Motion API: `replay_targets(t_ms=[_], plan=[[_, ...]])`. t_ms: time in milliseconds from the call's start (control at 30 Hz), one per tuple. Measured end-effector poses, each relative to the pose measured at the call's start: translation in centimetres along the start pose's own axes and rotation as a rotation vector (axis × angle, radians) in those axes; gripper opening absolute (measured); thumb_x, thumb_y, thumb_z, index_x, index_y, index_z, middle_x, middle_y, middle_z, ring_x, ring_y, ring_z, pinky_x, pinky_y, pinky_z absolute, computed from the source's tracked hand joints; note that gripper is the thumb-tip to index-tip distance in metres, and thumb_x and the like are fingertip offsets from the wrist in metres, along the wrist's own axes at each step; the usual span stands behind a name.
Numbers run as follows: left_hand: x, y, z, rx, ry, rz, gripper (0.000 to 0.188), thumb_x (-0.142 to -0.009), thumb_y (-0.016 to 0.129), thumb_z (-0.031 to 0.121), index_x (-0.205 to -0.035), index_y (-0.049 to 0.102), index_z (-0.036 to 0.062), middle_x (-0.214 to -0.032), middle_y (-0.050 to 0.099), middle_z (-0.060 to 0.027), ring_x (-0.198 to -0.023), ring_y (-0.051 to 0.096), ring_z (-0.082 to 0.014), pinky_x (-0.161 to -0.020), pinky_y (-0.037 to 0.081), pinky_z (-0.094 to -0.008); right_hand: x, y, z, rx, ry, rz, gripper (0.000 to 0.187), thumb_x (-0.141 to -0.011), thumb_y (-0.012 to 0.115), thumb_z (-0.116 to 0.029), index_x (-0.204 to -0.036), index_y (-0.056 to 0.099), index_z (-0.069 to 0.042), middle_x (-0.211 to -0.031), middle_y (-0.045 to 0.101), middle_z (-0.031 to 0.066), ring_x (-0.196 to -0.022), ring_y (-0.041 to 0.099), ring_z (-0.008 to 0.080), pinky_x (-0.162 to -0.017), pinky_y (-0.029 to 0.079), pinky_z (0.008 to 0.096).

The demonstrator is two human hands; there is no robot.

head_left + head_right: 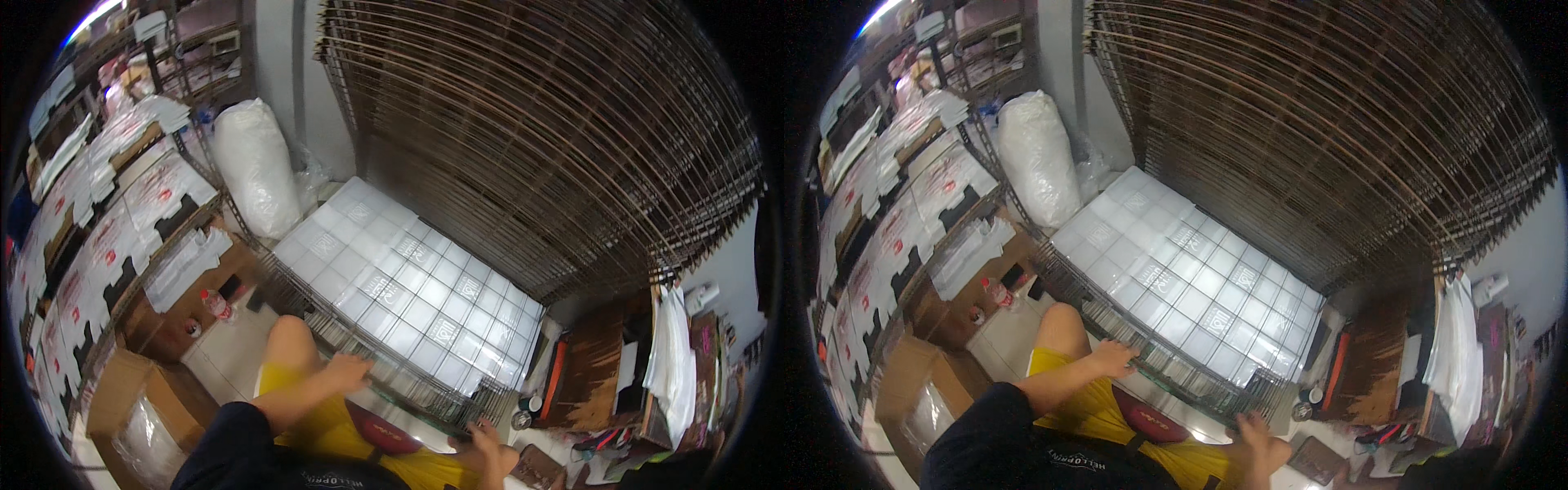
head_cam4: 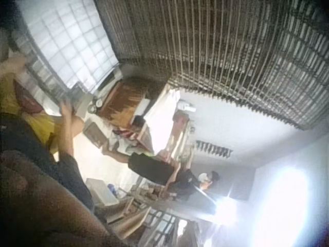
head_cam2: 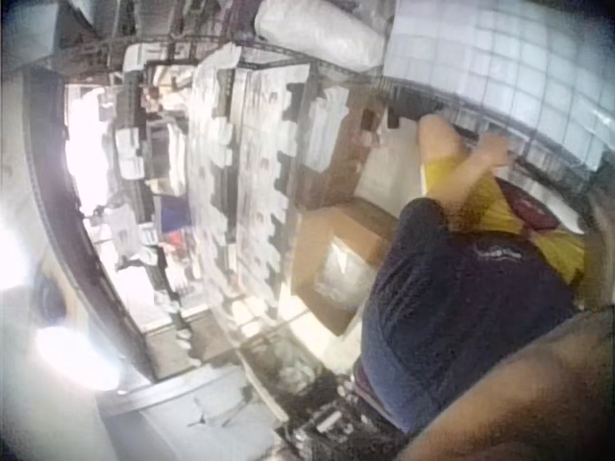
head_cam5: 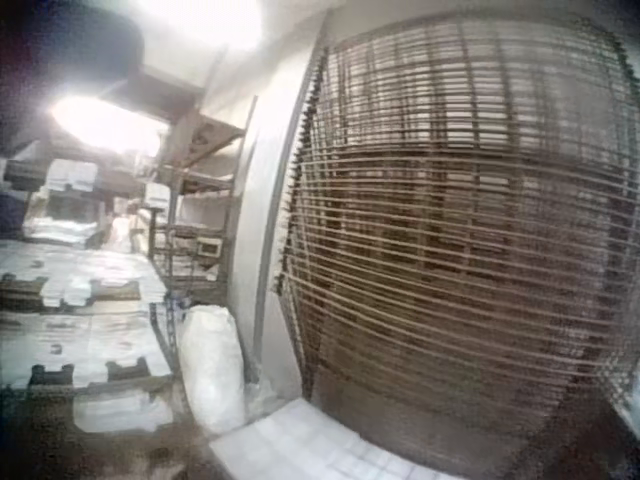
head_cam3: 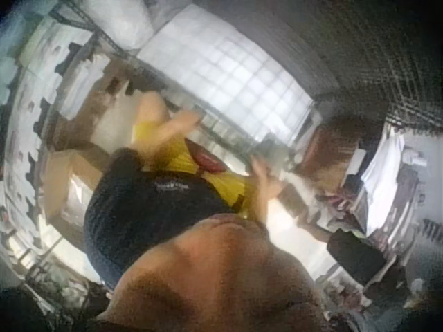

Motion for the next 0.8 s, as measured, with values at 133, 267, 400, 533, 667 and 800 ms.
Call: replay_targets(t_ms=[133,267,400,533,667,800], plan=[[-0.9,4.0,3.7,0.197,0.094,-0.122,0.042,-0.083,0.054,0.04,-0.117,0.05,0.016,-0.107,0.059,-0.0164,-0.099,0.056,-0.0355,-0.082,0.045,-0.0468,-2.0,13.2,-4.9,-0.122,-0.415,-0.426,0.053,-0.082,0.063,-0.03,-0.127,0.047,-0.006,-0.11,0.059,0.0151,-0.099,0.057,0.0221,-0.084,0.045,0.0316],[0.8,11.4,5.9,0.267,0.161,-0.298,0.04,-0.085,0.05,0.039,-0.116,0.052,0.0122,-0.106,0.061,-0.0143,-0.1,0.057,-0.0347,-0.082,0.046,-0.0461,0.2,20.6,-6.0,0.184,-0.602,-0.767,0.062,-0.081,0.062,-0.042,-0.129,0.043,-0.007,-0.115,0.057,0.0189,-0.106,0.055,0.0284,-0.089,0.043,0.0331],[-1.1,13.4,4.6,0.255,0.175,-0.517,0.049,-0.085,0.048,0.045,-0.122,0.049,0.0125,-0.118,0.056,-0.0148,-0.109,0.052,-0.0335,-0.088,0.043,-0.0439,-2.0,23.0,-2.9,0.124,-0.572,-0.982,0.069,-0.08,0.06,-0.05,-0.13,0.042,-0.005,-0.122,0.053,0.0178,-0.11,0.052,0.0281,-0.093,0.04,0.033],[-2.5,12.6,3.0,0.273,0.033,-0.435,0.06,-0.082,0.052,0.049,-0.129,0.045,0.0128,-0.127,0.051,-0.015,-0.116,0.048,-0.0325,-0.094,0.04,-0.0419,-2.7,22.7,-2.2,0.098,-0.474,-0.967,0.08,-0.077,0.062,-0.055,-0.129,0.04,0.002,-0.124,0.05,0.0191,-0.113,0.05,0.025,-0.095,0.038,0.0313],[-2.3,13.3,4.1,0.27,0.108,-0.497,0.065,-0.081,0.053,0.053,-0.131,0.041,0.0142,-0.125,0.052,-0.0171,-0.115,0.048,-0.0328,-0.092,0.04,-0.0419,0.0,21.9,-4.6,0.136,-0.489,-0.947,0.088,-0.074,0.062,-0.06,-0.131,0.037,0.003,-0.125,0.048,0.022,-0.117,0.046,0.0253,-0.097,0.036,0.0317],[-2.6,13.4,5.0,0.272,0.175,-0.551,0.067,-0.081,0.053,0.055,-0.133,0.039,0.0148,-0.125,0.051,-0.0184,-0.116,0.047,-0.0333,-0.092,0.04,-0.042,-5.3,23.0,0.4,0.149,-0.401,-0.926,0.09,-0.072,0.062,-0.064,-0.132,0.039,-0.001,-0.128,0.047,0.0213,-0.119,0.044,0.0277,-0.099,0.033,0.0334]])
Point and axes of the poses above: each hand's wrist, its own x-axis away from the middle knuckle, its own y-axis out of the palm, z = x × y, the point moved 6 cm from there along -x, towards the middle knuckle
